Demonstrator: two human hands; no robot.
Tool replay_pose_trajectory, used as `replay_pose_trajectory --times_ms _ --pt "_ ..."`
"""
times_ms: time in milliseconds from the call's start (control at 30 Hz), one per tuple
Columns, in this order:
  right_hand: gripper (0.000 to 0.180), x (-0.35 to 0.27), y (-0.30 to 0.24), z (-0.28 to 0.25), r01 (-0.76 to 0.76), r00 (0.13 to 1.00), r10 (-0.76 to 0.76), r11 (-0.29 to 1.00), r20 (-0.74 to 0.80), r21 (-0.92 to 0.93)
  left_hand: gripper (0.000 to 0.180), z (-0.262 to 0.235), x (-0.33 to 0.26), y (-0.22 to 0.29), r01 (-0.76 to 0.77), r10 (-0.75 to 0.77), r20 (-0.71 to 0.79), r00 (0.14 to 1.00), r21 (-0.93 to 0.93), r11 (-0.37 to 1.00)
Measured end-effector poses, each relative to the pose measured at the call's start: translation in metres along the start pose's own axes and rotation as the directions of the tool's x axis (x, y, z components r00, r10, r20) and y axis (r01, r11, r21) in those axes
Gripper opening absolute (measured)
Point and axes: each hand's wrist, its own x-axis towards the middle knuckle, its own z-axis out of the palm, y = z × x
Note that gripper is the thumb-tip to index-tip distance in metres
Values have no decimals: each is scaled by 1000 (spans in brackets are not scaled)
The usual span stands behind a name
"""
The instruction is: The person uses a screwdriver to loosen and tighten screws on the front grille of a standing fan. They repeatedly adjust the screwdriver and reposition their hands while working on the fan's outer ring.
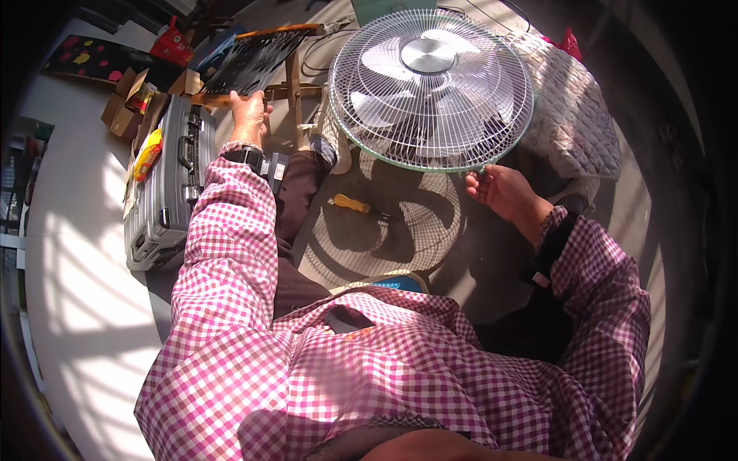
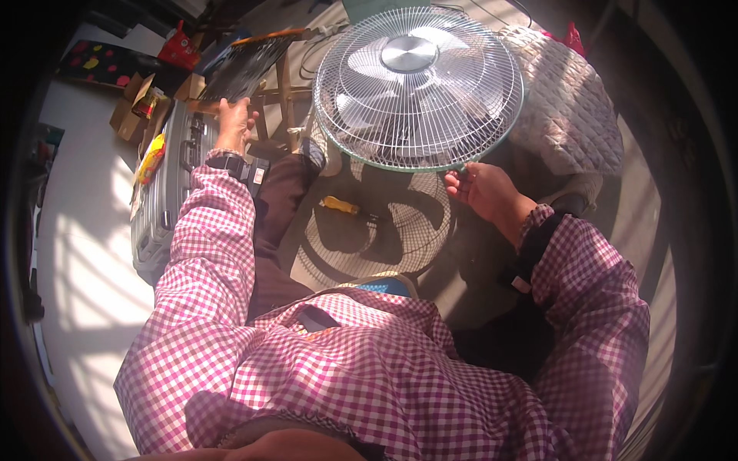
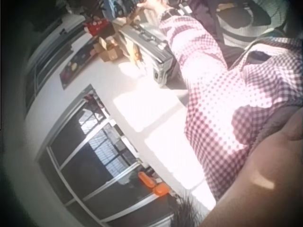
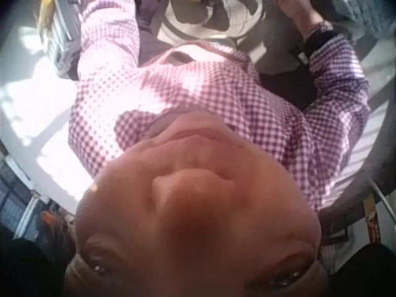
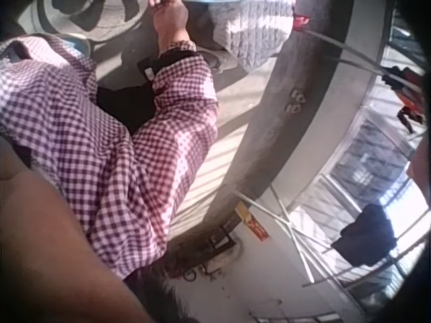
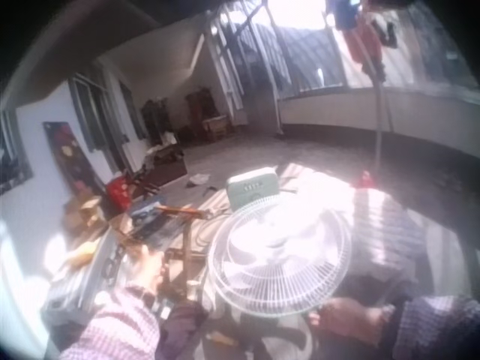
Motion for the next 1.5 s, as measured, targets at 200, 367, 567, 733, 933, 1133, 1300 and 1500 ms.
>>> replay_pose_trajectory --times_ms 200,367,567,733,933,1133,1300,1500 --pt "19 -5 0 8 -3 1000 3 1000 -12 6 89 -2 -14 -2 -37 40 100 994 -34 999" --pt "18 -4 -2 8 6 1000 -6 1000 2 10 86 -6 -17 2 -69 81 203 976 -69 995" --pt "15 -8 2 9 4 998 1 996 -58 90 55 3 -34 -13 -466 549 -286 785 310 829" --pt "22 -6 4 10 11 998 -7 998 -70 62 61 72 -53 -59 -315 303 157 940 58 947" --pt "20 -6 5 8 4 1000 -2 997 -20 80 84 110 -15 -56 215 -84 467 880 -235 948" --pt "19 -9 7 10 8 1000 -6 996 -28 90 74 117 -6 -60 254 -56 495 867 -342 905" --pt "19 -16 5 12 12 1000 -12 995 3 94 66 123 -13 -58 229 -31 505 863 -336 914" --pt "19 -20 1 15 15 1000 -15 998 -10 65 54 131 -16 -63 176 9 486 874 -334 926"
